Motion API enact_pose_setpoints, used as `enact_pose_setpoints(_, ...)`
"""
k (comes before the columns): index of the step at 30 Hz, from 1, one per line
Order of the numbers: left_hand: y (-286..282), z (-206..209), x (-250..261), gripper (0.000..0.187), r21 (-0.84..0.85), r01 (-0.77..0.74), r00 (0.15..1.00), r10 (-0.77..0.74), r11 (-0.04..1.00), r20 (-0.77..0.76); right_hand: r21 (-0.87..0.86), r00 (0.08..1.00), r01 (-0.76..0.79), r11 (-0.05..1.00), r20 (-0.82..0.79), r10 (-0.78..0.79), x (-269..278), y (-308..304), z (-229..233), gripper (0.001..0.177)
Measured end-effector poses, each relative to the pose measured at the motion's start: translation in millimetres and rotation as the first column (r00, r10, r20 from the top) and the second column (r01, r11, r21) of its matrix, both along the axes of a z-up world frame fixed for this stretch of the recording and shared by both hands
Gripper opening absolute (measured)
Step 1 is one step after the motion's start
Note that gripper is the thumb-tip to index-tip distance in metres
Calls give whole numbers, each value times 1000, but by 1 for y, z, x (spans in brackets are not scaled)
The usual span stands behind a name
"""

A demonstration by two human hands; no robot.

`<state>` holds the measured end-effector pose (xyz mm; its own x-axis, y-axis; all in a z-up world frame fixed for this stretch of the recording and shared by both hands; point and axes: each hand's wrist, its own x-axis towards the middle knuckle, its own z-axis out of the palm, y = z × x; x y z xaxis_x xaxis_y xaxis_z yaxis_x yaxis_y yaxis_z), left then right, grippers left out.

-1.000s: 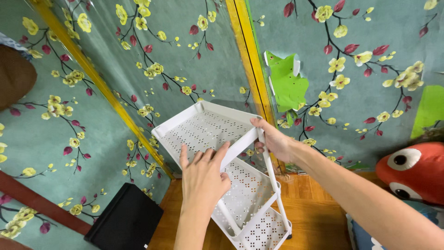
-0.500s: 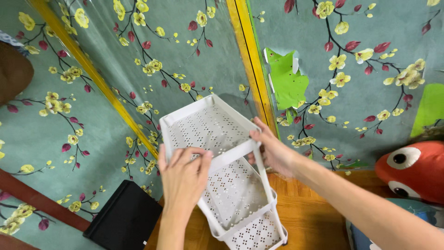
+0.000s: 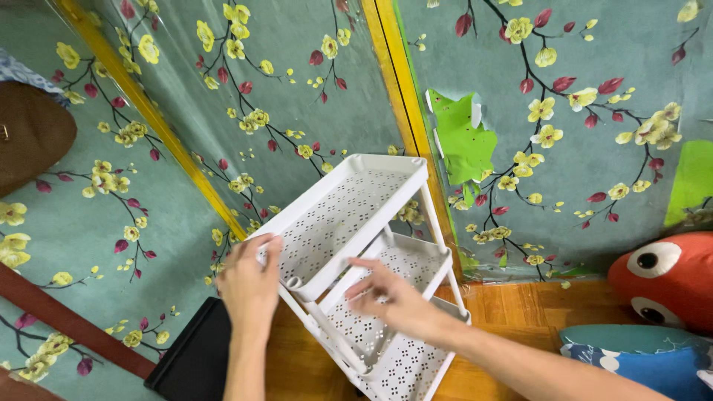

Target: The person assembles a white plastic three-tier rolling shelf by inserting vertical poles into the base and shelves, then attaching the top shelf and side handles. The person secures each component by hand and adjusts the assembled unit.

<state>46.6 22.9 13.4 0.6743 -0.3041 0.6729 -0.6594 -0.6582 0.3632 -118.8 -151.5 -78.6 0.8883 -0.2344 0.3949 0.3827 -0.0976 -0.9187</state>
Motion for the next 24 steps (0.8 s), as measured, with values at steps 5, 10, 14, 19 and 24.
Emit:
enact_pose_setpoints(5, -64, 4, -62, 41, 156, 277, 945, -299, 948, 134, 215, 825, 560, 800, -63, -561, 36, -82, -25, 46)
enact_pose_setpoints(10, -117, -13, -84, 44, 217, 357, 893, -400, 909, 206, 292, 699, 700, 651, -94, -709, 51, -168, -34, 65)
enact_pose_setpoints(14, -137, -24, -73, 45, 215, 355, 896, -397, 910, 201, 261, 804, 578, 773, -25, -593, 67, -210, -20, 80)
enact_pose_setpoints(19, -128, -25, -52, 51, 164, 358, 924, -374, 919, 76, 282, 928, 367, 887, -45, -370, 72, -222, -5, 75)
enact_pose_setpoints(24, -113, -22, -60, 32, 162, 323, 929, -346, 932, 135, 188, 970, 234, 954, -103, -218, 58, -206, -13, 45)
